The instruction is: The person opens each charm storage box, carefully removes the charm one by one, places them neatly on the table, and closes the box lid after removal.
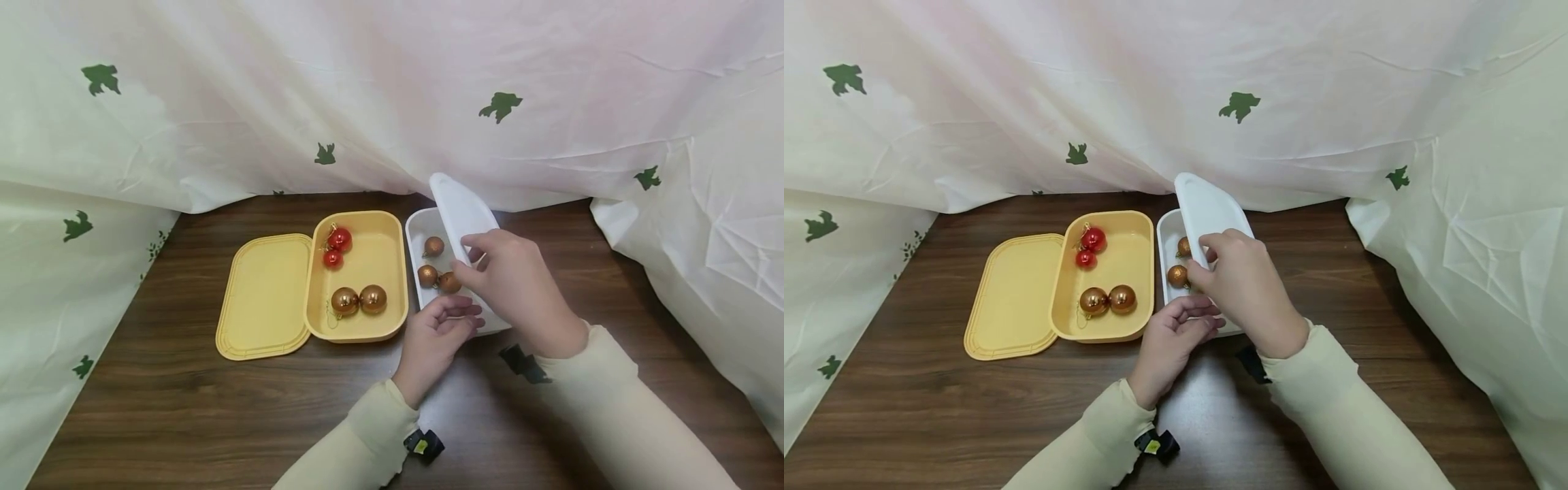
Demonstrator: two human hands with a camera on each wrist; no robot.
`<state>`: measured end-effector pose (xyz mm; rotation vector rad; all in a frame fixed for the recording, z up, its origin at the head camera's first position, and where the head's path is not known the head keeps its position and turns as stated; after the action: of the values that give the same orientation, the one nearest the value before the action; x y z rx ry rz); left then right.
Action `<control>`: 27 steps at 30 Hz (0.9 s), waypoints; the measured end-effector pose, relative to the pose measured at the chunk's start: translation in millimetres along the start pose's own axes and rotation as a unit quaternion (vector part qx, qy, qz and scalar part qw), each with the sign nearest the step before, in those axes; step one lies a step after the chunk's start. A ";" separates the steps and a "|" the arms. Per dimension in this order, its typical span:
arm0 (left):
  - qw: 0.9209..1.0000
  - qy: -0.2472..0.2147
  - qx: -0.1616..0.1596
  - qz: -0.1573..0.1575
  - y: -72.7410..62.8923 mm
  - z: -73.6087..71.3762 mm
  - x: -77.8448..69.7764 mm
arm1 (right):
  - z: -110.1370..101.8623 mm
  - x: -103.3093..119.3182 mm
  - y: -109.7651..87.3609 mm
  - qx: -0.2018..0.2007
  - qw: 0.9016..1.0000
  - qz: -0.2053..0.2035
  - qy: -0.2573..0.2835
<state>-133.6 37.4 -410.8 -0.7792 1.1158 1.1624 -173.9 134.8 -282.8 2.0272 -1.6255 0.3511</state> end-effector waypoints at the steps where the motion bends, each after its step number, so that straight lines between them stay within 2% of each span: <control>1: 1.000 0.014 0.005 0.006 0.0 1.4 -0.2 | -2.0 -0.9 -0.5 -0.005 1.000 0.002 0.004; 8: 0.997 0.068 0.016 0.035 0.5 16.7 -3.8 | -14.9 -8.5 -2.5 -0.037 0.999 0.007 0.010; 18: 0.985 0.162 0.043 0.027 10.1 40.2 -3.2 | -30.6 -19.9 -4.1 -0.076 0.996 0.032 0.032; 27: 0.981 0.189 0.006 0.052 21.1 53.6 -5.8 | -37.6 -26.7 -5.5 -0.096 0.993 0.059 0.046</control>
<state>-139.9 90.2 -388.0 -0.9679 1.4903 1.1186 -170.9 178.0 -266.1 1.7538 -1.6594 0.3121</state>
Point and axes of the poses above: each hand's wrist, its own y-axis towards the middle knuckle, its own z-axis out of the palm, x = y × z, the point moved 7 cm from there along y, towards the middle knuckle, and after that the axes turned 1 degree about z, right-handed, at the moved point
